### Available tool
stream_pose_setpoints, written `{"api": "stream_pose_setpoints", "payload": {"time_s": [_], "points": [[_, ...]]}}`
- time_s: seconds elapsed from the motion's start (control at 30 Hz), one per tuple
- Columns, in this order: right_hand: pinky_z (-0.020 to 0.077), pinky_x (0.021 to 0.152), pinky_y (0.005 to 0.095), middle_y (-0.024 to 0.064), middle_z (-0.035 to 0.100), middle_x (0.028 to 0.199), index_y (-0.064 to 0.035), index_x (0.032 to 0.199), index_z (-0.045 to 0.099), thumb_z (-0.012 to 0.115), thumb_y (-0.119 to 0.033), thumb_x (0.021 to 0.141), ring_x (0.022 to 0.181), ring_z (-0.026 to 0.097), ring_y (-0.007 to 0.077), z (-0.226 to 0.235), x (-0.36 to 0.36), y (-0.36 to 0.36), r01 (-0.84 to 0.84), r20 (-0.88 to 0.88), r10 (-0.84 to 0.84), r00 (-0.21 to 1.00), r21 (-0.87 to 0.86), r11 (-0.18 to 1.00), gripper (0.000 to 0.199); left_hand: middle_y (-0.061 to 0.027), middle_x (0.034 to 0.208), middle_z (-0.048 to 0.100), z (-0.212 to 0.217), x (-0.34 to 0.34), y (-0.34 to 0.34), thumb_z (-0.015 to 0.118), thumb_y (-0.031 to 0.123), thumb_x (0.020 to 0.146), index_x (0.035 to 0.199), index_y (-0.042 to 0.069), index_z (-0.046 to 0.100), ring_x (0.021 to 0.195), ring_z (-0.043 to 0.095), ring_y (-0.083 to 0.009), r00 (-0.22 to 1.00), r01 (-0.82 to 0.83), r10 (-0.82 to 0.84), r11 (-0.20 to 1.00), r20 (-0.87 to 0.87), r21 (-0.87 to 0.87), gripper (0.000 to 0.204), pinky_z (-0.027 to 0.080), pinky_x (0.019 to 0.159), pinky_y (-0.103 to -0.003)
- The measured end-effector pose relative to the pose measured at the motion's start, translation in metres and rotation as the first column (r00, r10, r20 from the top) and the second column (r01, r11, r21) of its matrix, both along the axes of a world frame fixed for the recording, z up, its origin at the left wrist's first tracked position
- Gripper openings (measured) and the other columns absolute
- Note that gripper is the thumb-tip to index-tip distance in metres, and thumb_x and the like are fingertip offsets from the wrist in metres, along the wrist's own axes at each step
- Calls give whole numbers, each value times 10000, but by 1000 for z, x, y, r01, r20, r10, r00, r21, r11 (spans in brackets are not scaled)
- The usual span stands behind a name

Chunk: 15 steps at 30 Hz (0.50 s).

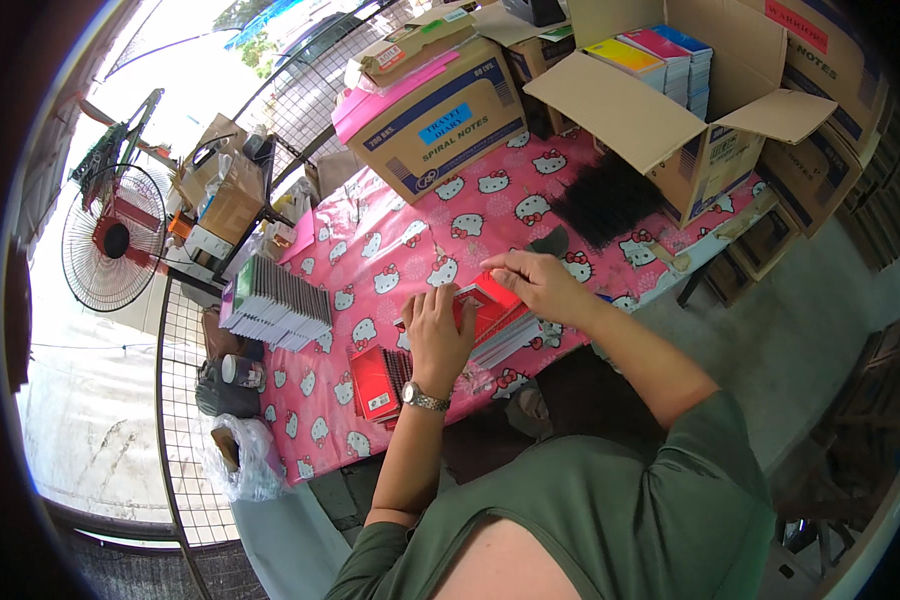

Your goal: The person inserts a spiral coil into the punched holes of small red notebooks and trims the excess wire using a pair of pliers.

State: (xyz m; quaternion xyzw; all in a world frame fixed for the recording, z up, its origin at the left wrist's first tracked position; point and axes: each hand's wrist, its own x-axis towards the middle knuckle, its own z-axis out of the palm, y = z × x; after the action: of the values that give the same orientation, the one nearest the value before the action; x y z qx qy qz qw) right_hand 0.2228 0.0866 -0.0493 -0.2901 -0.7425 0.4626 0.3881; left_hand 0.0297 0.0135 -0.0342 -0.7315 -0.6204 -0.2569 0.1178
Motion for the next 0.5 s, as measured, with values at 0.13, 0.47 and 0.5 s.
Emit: {"api": "stream_pose_setpoints", "payload": {"time_s": [0.13,0.47,0.5], "points": [[504,814,360,125,684,957,-53,1199,667,586,-260,996,854,645,288,-11,-9,-31,9,-5,-9,1000,-21,1000,302,-125,973,627,-6,0,3,627,211,888,1056,46,604,973,582,-320,1000,-3,4,1000,-15,12,237,384,986,-463],[507,763,384,99,617,939,-77,1064,726,672,-32,855,858,623,282,15,-4,18,44,30,-60,998,394,918,220,-123,950,631,4,-11,15,628,167,890,1054,41,613,946,586,-321,985,167,-166,985,42,-32,207,399,940,-448],[508,764,386,96,614,947,-83,1051,733,682,-14,834,860,622,281,17,-4,18,47,37,-68,997,396,917,233,-123,948,632,6,-11,14,629,164,892,1055,41,615,943,588,-320,983,176,-175,984,48,-31,205,400,936,-445]]}}
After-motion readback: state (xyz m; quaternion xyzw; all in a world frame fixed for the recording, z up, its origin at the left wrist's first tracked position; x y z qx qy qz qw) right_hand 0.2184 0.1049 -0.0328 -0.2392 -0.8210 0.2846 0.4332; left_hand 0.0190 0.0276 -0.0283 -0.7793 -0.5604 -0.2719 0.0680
